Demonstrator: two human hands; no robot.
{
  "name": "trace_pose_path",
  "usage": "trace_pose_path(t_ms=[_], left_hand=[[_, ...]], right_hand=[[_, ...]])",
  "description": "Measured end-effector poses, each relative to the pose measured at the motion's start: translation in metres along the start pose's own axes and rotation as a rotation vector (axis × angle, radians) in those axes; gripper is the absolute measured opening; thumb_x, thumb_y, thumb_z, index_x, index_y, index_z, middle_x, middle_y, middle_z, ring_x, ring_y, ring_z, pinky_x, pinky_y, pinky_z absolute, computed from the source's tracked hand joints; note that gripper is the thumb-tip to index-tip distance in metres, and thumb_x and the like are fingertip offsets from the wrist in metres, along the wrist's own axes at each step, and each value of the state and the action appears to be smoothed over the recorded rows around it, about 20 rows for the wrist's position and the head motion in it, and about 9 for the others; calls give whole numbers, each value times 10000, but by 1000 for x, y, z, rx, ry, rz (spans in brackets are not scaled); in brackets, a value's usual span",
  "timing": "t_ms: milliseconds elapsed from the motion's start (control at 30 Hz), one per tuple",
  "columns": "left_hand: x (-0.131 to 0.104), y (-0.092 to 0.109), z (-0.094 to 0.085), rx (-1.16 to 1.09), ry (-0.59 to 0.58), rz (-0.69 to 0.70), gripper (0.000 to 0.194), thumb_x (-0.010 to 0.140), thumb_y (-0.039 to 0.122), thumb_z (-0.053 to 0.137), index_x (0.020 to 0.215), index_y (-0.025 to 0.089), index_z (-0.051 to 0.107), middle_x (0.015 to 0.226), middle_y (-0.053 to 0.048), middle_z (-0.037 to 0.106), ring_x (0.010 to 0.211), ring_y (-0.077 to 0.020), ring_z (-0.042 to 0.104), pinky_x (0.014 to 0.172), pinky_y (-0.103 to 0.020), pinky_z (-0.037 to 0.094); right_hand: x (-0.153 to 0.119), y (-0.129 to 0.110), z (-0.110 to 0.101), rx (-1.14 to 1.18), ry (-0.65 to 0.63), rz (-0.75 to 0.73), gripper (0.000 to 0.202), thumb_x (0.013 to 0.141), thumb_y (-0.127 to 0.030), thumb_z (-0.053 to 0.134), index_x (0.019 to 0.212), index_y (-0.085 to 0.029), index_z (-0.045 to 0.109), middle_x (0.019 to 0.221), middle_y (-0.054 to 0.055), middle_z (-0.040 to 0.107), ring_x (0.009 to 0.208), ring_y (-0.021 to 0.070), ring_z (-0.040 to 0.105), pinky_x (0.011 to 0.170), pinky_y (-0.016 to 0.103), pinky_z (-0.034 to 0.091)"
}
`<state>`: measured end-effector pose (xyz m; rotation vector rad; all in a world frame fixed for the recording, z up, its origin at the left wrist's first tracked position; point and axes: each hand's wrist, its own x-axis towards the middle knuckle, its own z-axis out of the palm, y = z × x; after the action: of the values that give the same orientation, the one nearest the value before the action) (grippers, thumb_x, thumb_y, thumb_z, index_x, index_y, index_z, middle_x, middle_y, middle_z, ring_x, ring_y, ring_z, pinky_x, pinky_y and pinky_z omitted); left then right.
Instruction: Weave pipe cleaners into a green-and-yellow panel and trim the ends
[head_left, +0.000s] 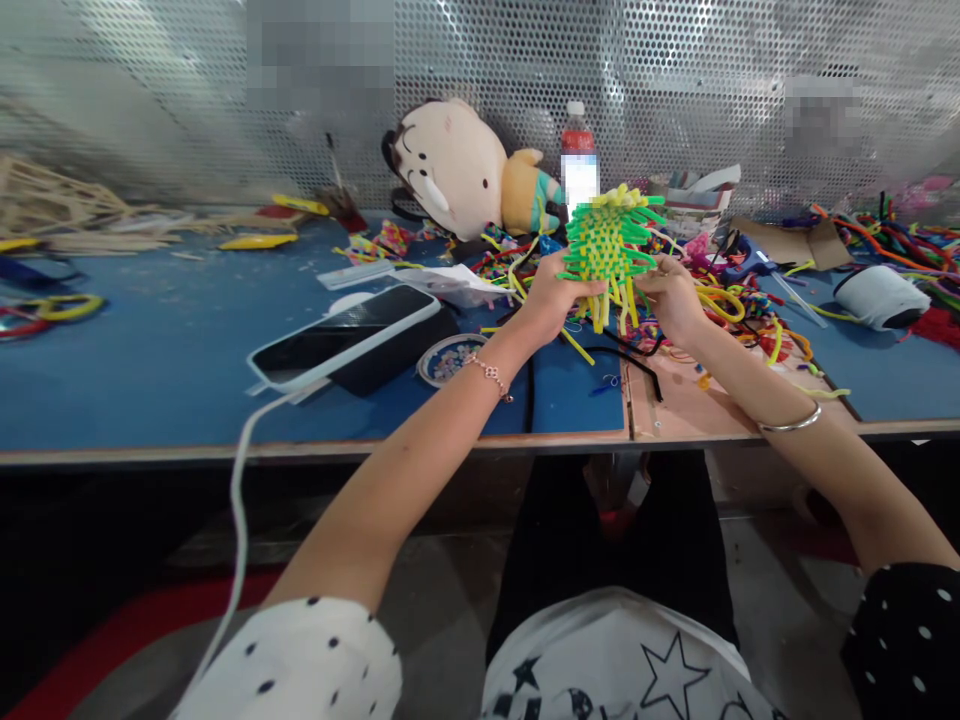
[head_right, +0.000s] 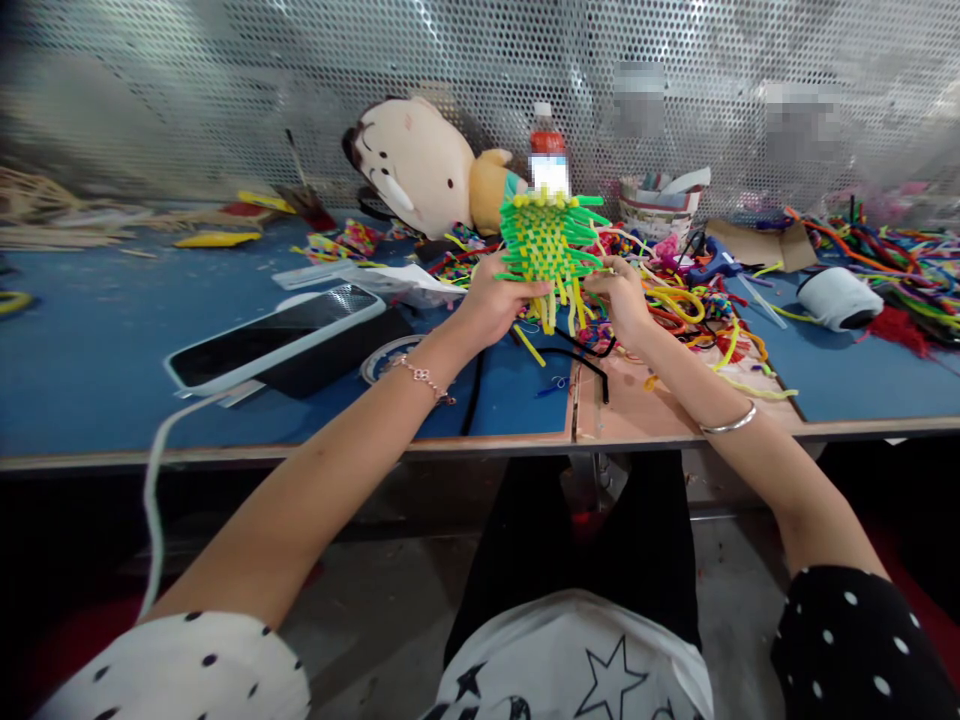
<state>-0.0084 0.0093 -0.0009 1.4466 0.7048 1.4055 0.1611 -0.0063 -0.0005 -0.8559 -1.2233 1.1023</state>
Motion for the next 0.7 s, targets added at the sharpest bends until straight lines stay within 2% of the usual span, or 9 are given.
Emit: trace_pose_path(t_ms=[167,400,700], left_hand=[[0,0,0,9,-16,-22,333,544,128,790,841,152,642,913,-60,705,1025,-287,675,903,-441,571],[-1,2,0,38,-29,-42,350,522,176,800,831,159,636,921,-62,714,1052,-307,672,903,-457,574],[0,-2,-1,71,-50,-20,412,500,249,838,857,166,650,909,-35,725,923,-255,696,873,-442,586]], right_hand=[[1,0,2,52,17,-31,303,589,-58,542,811,-242,449,609,-77,434,659,119,525,735,297,427],[0,0,3,92,4,13,341,562,-32,561,826,-238,494,629,-69,518,649,125,548,753,308,462],[-3,-3,3,100,-32,43,325,549,-47,579,809,-232,517,699,-47,612,710,149,599,806,338,494]])
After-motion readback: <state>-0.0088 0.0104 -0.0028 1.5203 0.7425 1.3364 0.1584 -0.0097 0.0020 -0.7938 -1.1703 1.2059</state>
